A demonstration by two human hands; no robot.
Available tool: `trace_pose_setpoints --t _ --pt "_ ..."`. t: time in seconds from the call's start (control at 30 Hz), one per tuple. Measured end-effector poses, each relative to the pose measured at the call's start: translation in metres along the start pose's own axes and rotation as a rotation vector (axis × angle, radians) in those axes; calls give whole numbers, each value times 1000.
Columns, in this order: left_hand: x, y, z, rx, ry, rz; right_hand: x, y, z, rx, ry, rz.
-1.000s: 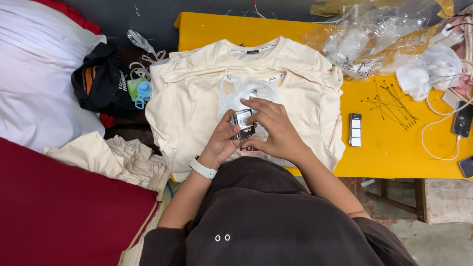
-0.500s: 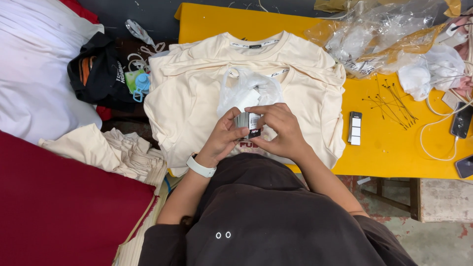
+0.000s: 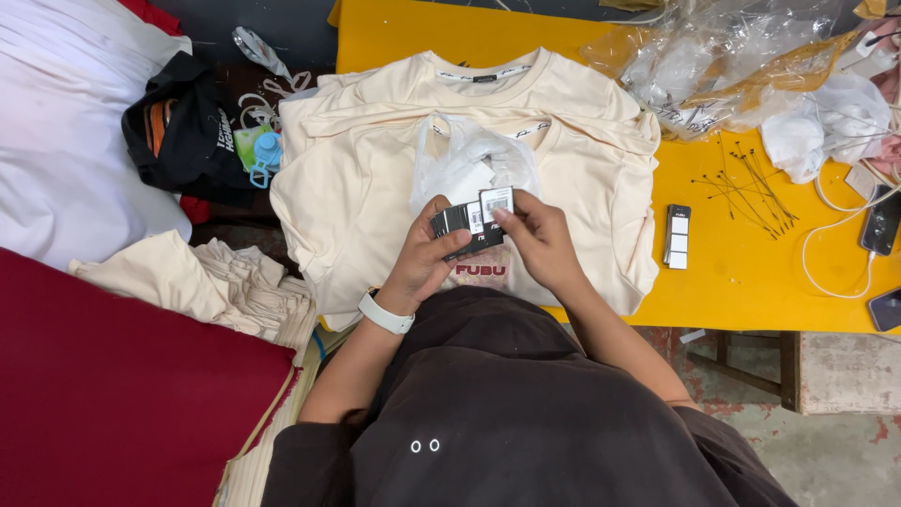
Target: Attaching brand tags to the collars of t-shirts and folding them into stacks on a work table.
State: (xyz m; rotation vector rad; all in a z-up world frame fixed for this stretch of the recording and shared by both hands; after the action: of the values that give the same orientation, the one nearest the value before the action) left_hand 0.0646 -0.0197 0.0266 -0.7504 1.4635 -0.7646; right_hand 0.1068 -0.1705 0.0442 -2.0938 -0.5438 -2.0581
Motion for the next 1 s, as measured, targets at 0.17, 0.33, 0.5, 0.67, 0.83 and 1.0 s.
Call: trace_pose_setpoints --t 0.17,0.33,0.5,0.67,0.83,1.0 --pt "13 23 5 -38 -46 -10 -27 7 2 -39 -41 124" --pt "14 25 4 -72 -69 -32 10 2 -2 -145 -25 154" --pt "39 58 11 -100 -113 42 -23 -3 2 -94 7 -178" --pt "12 25 5 -123 -120 14 39 -2 3 -153 17 -103" --pt "15 28 8 -143 -118 11 25 0 11 -111 23 -280" --pt "35 45 11 -139 -83 1 -10 -12 11 25 -44 -319"
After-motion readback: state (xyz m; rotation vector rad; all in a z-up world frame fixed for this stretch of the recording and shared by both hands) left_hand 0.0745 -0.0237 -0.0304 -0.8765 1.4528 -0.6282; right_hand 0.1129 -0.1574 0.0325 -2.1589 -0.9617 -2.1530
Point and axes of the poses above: each hand's wrist, its own z-axis towards the middle knuckle, its own y-axis out of the back of the hand, x = y × z, the point moved 8 cm from there along z, towards the middle knuckle, and after that the axes turned 7 degrees about -y, right-handed, at the moved point
